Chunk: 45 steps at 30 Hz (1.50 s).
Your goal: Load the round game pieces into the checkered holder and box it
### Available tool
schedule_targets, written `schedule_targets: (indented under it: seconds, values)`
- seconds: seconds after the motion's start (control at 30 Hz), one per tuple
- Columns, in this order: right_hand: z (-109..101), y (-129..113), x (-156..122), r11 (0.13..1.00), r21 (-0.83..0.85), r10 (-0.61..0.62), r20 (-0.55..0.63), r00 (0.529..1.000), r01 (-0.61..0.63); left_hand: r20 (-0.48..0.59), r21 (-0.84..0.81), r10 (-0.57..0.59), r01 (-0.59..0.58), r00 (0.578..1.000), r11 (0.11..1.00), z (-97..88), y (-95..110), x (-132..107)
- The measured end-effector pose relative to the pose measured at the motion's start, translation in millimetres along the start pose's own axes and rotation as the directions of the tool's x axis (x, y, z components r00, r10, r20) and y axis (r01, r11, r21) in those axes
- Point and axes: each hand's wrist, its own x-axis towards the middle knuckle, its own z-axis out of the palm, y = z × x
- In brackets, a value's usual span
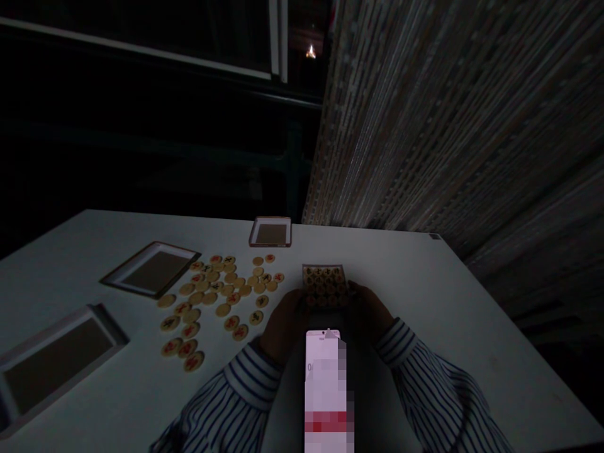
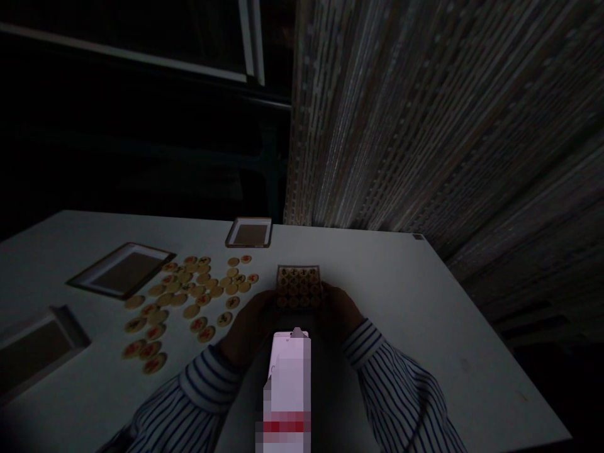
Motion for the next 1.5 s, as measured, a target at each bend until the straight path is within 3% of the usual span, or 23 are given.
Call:
schedule_targets:
  seconds: [0.17,0.5,0.83,1.5]
  values:
    - [3.4,4.4,-5.6,0.996,0.083,0.024,-0.126,0.992,-0.013,-0.019,-0.002,0.019,-0.019,1.000,1.000,2.8,-4.8,-1.7]
    - [2.6,3.9,-7.9,0.997,0.067,0.045,-0.096,0.994,-0.039,0.030,-0.005,-0.008,0.008,1.000,1.000,-1.0,-2.5,-0.4]
    - [-0.1,1.2,-7.4,0.998,0.034,0.052,-0.047,0.998,-0.050,0.010,0.001,0.044,-0.044,0.999,0.999,0.5,-8.5,-2.4]
    - [0.4,1.3,-7.9,0.999,0.040,0.034,-0.076,0.997,-0.031,0.024,0.022,0.037,-0.038,0.999,0.999,-3.6,0.2,-0.9]
